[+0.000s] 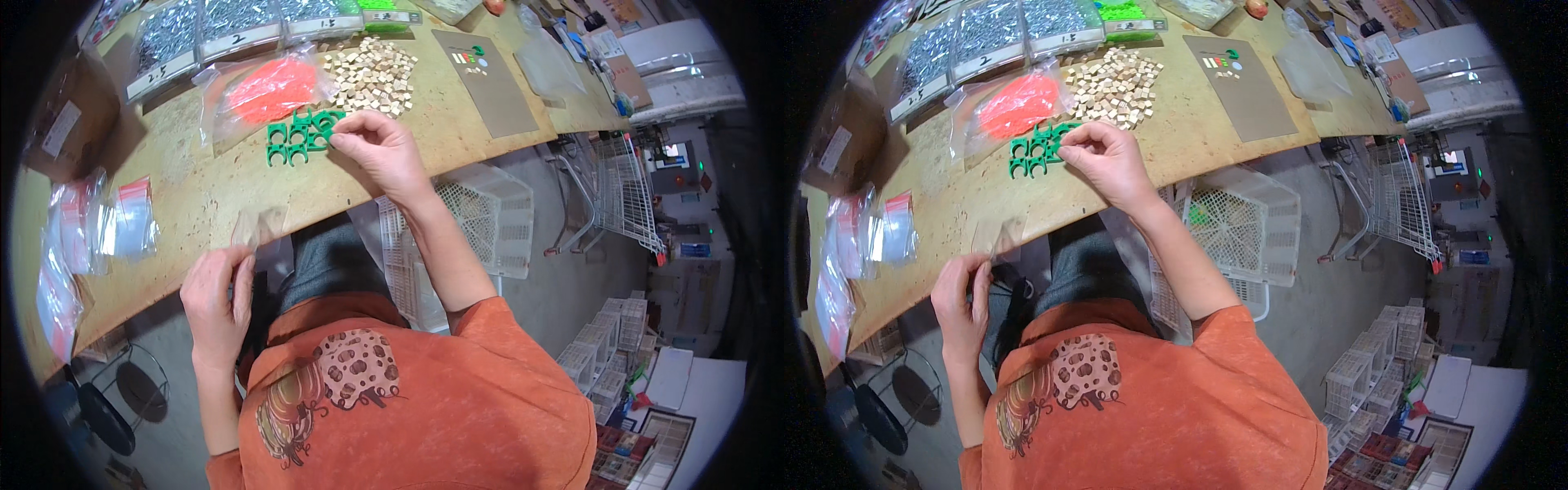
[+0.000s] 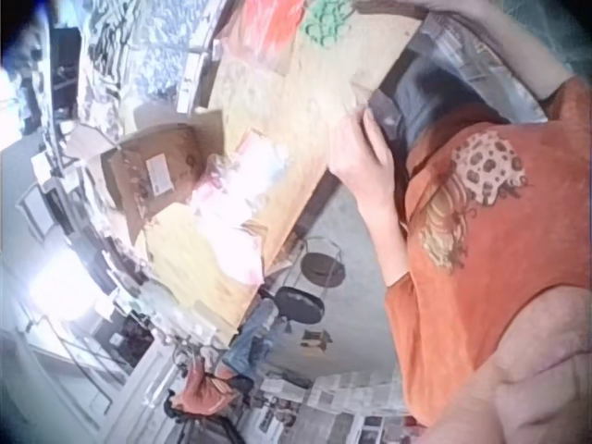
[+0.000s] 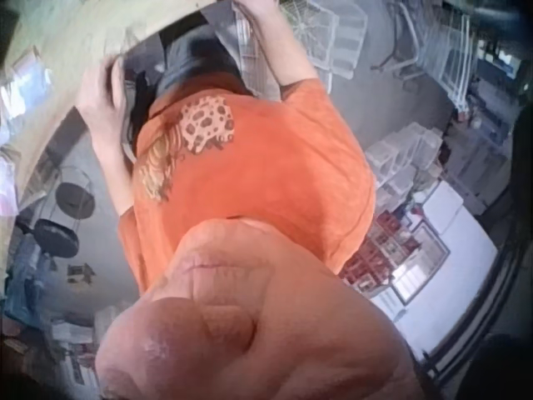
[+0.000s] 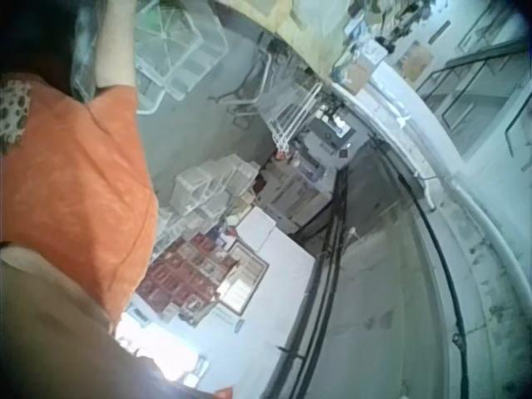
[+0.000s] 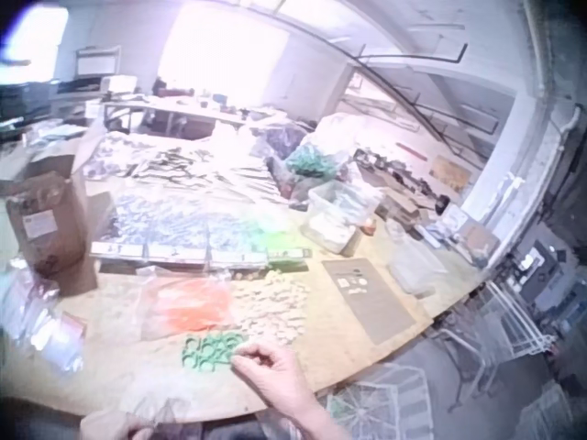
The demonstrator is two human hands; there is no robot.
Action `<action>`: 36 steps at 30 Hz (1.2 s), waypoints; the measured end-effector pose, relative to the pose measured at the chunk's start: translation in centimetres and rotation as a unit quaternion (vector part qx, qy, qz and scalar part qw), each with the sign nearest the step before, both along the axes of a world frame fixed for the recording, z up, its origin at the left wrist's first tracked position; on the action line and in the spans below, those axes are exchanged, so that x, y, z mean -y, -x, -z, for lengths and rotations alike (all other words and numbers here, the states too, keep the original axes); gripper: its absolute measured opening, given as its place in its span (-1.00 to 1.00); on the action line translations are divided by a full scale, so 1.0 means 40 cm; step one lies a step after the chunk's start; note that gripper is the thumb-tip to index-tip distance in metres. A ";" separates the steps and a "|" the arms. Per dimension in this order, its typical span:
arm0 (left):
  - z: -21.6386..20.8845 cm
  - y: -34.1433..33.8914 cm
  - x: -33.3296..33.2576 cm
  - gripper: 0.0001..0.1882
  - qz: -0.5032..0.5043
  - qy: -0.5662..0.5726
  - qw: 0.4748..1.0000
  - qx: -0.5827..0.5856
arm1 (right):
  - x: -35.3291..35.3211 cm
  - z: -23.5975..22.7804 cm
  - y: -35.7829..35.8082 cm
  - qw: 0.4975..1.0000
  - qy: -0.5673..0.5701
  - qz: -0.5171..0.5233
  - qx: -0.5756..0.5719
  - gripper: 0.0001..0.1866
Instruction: The person moves a plastic basket to a workbench, then picks and places small plastic parts, wooden blocks, and metal fasteners into a clear plastic bag. The person handles items one at a time and arranges them on the table before bagging.
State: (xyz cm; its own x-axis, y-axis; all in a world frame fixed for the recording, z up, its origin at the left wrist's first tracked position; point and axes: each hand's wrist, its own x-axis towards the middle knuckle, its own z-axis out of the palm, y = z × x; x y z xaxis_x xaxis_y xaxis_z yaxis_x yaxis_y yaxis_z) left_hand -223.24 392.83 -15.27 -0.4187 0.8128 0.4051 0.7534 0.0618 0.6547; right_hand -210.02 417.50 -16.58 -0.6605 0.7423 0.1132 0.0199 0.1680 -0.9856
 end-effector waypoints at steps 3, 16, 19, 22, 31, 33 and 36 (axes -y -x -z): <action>-0.007 -0.002 -0.032 -0.89 -0.004 -0.033 0.996 -0.078 | 0.096 -0.076 -0.013 0.936 0.321 -0.110 -0.097 -0.89; 0.016 -0.029 -0.040 -0.82 0.024 -0.065 0.976 -0.205 | 0.256 -0.030 0.011 0.986 0.135 -0.095 0.001 -0.93; 0.021 -0.033 -0.044 -0.80 0.043 -0.061 0.974 -0.214 | 0.258 -0.035 0.018 0.989 -0.137 -0.056 0.016 -0.97; 0.019 -0.033 -0.042 -0.79 0.072 -0.034 0.974 -0.212 | 0.247 -0.004 0.017 0.967 -0.251 -0.039 -0.001 -0.95; 0.023 -0.037 -0.047 -0.83 0.090 -0.034 0.984 -0.147 | 0.192 -0.038 -0.044 0.901 -0.385 -0.197 0.034 -0.66; 0.014 -0.049 -0.049 -0.82 0.104 -0.031 0.983 -0.149 | 0.201 -0.022 -0.040 0.870 -0.461 -0.163 0.058 -0.69; 0.003 -0.042 -0.044 -0.83 0.132 -0.039 0.981 -0.139 | 0.202 -0.026 -0.046 0.833 -0.522 -0.173 0.065 -0.71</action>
State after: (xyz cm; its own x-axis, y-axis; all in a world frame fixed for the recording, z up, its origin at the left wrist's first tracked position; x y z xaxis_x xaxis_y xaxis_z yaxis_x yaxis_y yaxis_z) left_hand -221.56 394.58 -15.38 -0.0620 0.8402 0.5387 0.8864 -0.2018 0.4167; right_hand -208.17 409.40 -15.55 -0.8715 0.0469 0.4882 -0.1125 0.9498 -0.2920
